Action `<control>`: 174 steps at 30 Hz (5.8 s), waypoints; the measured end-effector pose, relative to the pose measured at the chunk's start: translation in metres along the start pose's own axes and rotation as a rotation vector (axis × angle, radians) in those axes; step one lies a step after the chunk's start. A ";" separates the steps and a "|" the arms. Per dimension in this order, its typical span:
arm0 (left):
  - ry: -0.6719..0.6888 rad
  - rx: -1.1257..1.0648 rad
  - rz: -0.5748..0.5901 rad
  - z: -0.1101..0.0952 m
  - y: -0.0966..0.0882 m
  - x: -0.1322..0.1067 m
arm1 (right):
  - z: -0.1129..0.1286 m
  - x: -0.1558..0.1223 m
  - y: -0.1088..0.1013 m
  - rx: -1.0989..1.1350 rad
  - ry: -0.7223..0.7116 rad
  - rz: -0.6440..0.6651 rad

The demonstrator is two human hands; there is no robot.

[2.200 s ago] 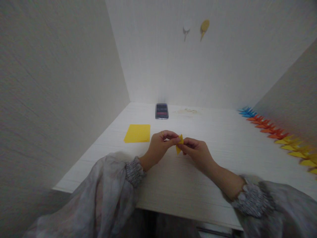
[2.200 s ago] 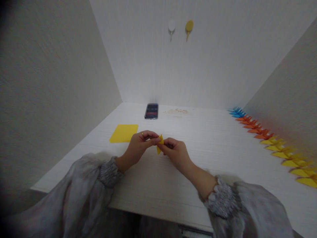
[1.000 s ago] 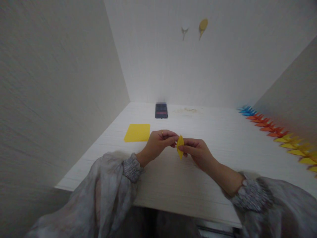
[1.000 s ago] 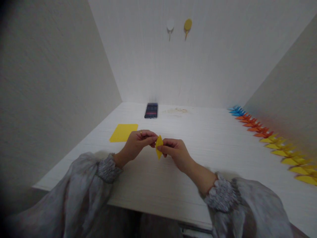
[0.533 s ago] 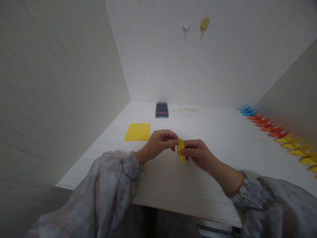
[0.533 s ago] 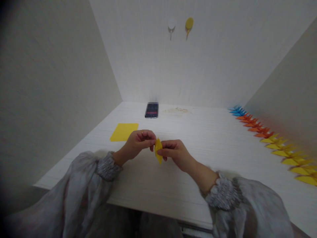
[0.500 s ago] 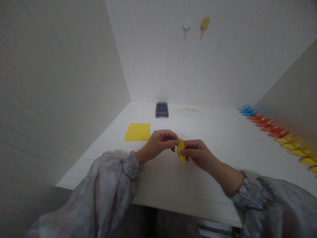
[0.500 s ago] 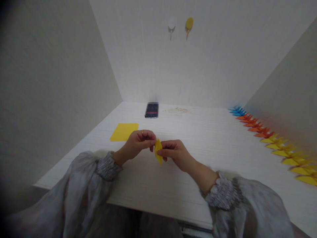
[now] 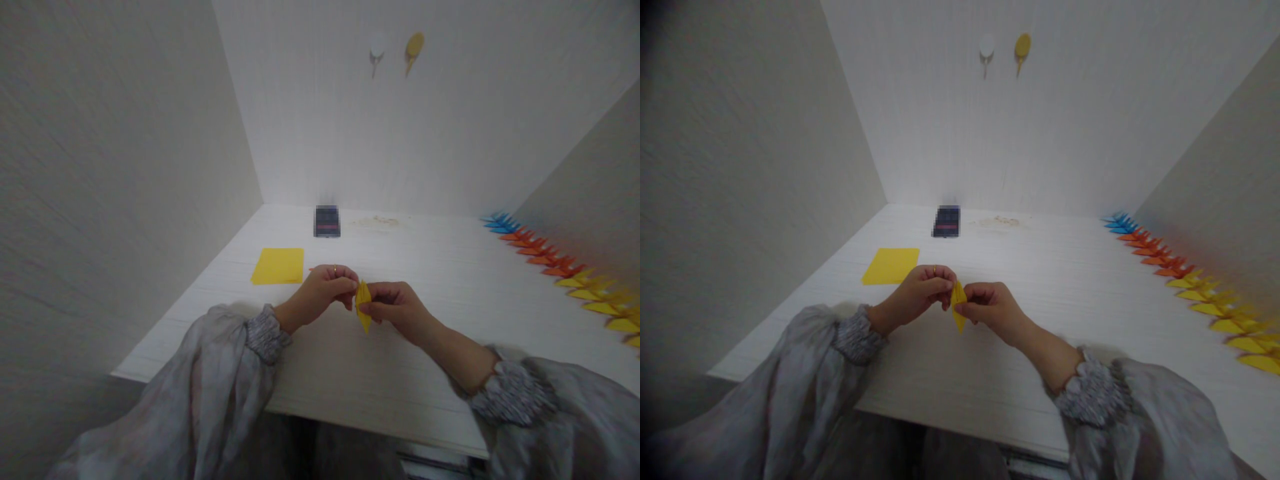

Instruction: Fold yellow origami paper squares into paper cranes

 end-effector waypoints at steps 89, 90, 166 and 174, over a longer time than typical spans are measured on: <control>0.188 0.106 -0.187 0.007 -0.005 0.006 | -0.003 0.004 0.001 -0.289 0.044 -0.190; 0.190 0.115 -0.197 0.007 -0.005 0.005 | -0.002 0.004 0.002 -0.300 0.041 -0.184; 0.248 0.052 -0.196 -0.002 -0.002 0.003 | 0.004 0.009 -0.015 -0.143 -0.266 -0.300; 0.281 0.029 -0.120 -0.004 0.000 0.002 | 0.006 0.008 -0.012 -0.014 -0.247 -0.291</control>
Point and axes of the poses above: each hand's wrist, its own x-axis towards the middle knuckle, its own y-axis out of the palm, z = x × y, the point moved 3 cm from there along x, towards the middle knuckle, and after that the axes turned 15 degrees about -y, right-handed, at the moved point
